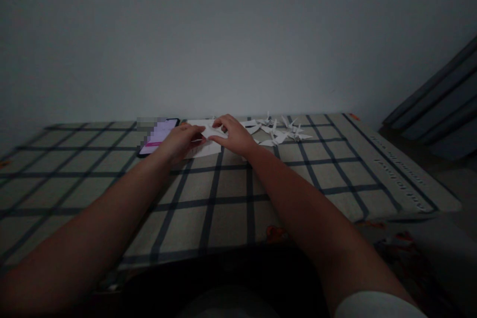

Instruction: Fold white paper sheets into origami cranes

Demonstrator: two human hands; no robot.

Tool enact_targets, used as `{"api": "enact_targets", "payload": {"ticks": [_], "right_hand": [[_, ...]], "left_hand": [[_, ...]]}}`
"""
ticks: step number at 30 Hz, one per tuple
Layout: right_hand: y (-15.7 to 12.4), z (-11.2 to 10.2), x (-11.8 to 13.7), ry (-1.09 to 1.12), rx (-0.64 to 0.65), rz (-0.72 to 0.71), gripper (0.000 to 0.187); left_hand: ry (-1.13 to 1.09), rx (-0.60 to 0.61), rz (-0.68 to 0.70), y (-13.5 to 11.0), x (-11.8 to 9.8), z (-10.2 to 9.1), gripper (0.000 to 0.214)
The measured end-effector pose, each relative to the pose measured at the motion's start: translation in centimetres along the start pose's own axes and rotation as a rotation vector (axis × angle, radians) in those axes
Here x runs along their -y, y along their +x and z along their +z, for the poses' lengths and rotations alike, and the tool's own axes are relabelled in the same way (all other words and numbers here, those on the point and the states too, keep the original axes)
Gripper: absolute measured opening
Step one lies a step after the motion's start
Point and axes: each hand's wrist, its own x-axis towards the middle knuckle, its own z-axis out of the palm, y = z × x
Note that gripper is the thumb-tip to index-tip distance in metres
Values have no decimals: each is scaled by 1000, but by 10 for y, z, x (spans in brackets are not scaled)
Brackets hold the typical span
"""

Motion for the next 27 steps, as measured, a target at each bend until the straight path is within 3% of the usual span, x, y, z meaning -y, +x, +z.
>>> {"api": "enact_targets", "payload": {"ticks": [6,12,21,27], "right_hand": [[-1,-2,1,22,56,-50,27],[1,-1,-1,6,46,-69,25],[0,-1,7,-25,51,-65,20],[0,1,1,15,16,-90,13]], "left_hand": [[-81,91,-51,-2,0,3,21],[-114,97,-48,-2,3,2,35],[-76,86,-25,0,10,2,22],[-100,209,20,-2,12,3,21]]}}
